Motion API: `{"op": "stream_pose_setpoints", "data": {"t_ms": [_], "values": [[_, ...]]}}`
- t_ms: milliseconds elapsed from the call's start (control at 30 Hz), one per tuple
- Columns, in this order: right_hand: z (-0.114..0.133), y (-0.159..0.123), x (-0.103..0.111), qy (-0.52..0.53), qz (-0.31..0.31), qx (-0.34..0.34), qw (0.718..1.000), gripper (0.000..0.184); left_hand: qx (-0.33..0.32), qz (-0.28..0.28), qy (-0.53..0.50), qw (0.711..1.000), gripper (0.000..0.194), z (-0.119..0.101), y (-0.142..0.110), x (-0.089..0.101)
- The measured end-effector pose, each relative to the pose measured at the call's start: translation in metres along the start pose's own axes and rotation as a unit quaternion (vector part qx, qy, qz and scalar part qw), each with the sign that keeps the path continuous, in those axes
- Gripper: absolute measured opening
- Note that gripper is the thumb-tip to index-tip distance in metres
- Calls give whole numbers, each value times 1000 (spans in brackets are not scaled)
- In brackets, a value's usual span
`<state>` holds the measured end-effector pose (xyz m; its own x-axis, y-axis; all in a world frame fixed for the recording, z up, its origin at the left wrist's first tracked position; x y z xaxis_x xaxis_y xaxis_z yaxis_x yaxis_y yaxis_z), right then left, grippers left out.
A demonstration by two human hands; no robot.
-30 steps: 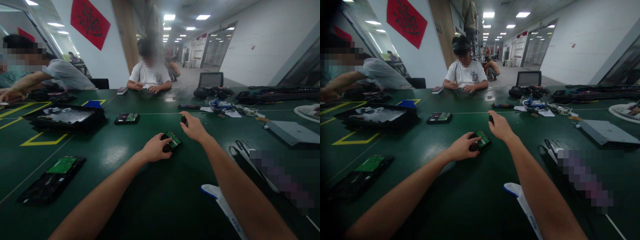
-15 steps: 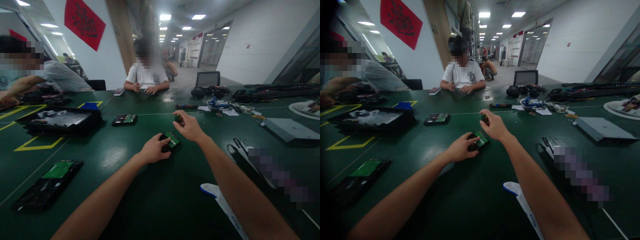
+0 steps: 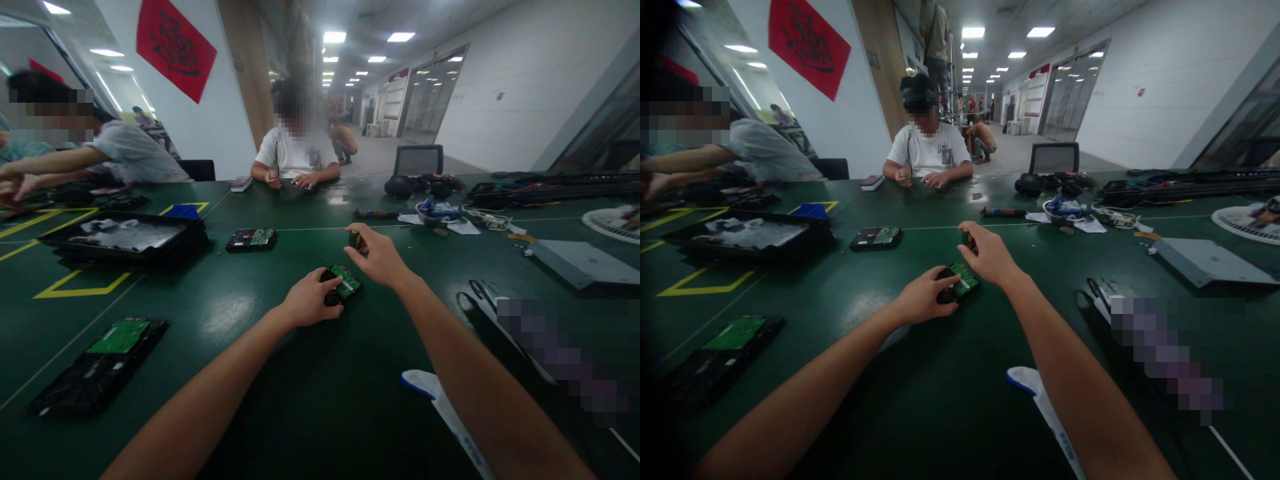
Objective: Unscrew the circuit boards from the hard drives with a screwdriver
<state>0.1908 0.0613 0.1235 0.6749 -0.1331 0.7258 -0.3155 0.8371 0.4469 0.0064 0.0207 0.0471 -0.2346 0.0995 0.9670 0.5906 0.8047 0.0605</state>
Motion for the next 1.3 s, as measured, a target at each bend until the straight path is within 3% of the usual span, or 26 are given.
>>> {"op": "stream_pose_setpoints", "data": {"t_ms": [167,433,667,1067,1300], "values": [[4,0,-2,-2,19,23,1000,42,0,1,-2,1000,78,-1,0,1],[-3,4,-8,1,-5,12,1000,50,0,2,0,1000,78,-1,0,4],[10,2,-6,-1,24,56,998,53,-1,-4,3,1000,79,0,1,1],[-9,3,-15,-32,-104,42,993,45,-1,-8,16,1000,77,-1,0,0],[-1,0,-15,-59,-97,57,992,49,1,-3,14,1000,77,0,1,0]]}}
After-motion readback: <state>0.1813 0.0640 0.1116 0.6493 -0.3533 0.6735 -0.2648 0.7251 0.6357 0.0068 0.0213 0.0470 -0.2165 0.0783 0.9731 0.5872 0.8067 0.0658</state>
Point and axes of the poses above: each hand's wrist, its own y-axis towards the middle knuckle, its own x-axis out of the back of the hand, z = x × y, the point moved 4 cm from there along y, towards the middle knuckle, and after that the axes turned 6 degrees about -x, right-handed, at the moved point
